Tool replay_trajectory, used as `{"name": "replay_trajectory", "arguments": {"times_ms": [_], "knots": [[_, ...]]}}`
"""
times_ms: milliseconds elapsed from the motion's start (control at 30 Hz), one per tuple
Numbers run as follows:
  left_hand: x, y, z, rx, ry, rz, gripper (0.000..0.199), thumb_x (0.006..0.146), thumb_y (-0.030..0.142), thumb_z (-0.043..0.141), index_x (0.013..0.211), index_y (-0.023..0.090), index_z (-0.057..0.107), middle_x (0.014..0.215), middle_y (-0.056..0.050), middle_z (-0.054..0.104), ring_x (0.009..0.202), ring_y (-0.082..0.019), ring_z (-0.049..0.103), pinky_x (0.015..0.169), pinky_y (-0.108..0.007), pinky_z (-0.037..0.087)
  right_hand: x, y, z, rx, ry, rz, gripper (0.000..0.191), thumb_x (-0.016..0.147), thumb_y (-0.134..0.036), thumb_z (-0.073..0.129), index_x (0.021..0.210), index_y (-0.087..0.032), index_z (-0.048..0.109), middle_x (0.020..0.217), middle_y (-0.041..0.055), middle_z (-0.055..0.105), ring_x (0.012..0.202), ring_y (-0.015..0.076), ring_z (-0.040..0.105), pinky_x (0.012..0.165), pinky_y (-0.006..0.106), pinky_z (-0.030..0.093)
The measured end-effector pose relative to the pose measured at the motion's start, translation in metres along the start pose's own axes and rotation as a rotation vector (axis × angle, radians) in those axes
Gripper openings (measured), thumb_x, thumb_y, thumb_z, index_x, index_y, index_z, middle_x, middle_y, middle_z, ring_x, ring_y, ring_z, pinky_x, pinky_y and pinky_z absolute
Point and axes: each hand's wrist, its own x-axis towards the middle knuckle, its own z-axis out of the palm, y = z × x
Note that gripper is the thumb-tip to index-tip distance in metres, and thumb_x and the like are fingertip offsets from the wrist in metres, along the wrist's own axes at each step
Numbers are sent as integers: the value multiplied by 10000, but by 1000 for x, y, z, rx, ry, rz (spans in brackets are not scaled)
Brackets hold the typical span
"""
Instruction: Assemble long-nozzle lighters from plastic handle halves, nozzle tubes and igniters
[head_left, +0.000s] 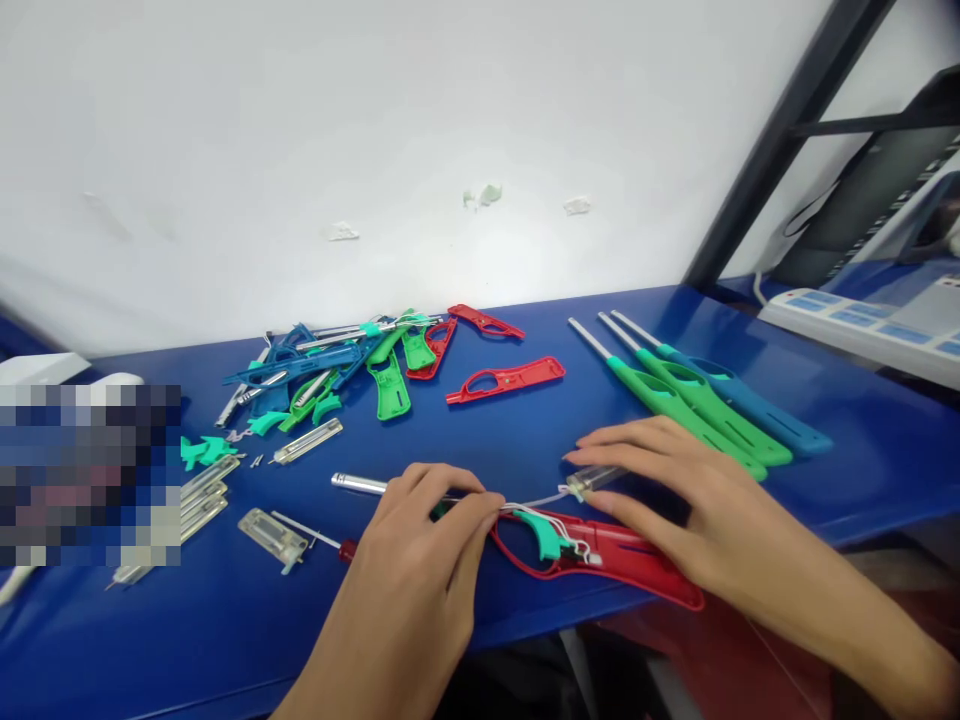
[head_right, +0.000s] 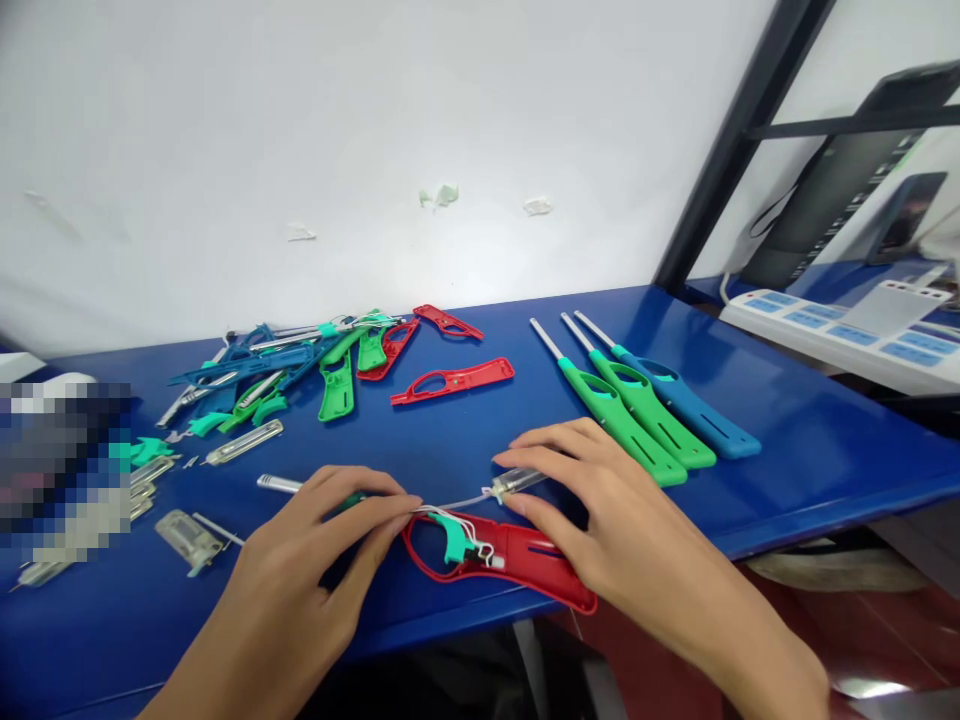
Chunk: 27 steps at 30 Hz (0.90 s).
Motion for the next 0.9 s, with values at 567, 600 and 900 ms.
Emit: {"name": "replay_trajectory", "arguments": {"times_ms": [567,600,900], "knots": [[-4,-3,0,72,-61,11,442,949,-61,468,1146,252,710,1072,-39,689,946,-220,634,905,-432,539,-40,-7,-6,6,87,-52,280,1056,-333,533,1218,-397,752,1199,-28,761,1010,176,770,897,256,634],[-3,-3,0,75,-60,16,458,950,-64,462,1163,258,707,1077,-39,691,951,-220,634,907,-431,538,-43,-7,-5,2,68,-45,293,1057,-327,527,1240,-403,743,1221,-28,753,1026,179,768,897,255,635],[0,-1,0,31,-52,62,451,942,-92,469,1139,223,724,1068,-51,683,939,-216,605,830,-391,544,-46,-9,0,-7,57,-57,314,1052,-285,513,1248,-380,738,1204,-15,748,1010,175,769,844,226,644]]}}
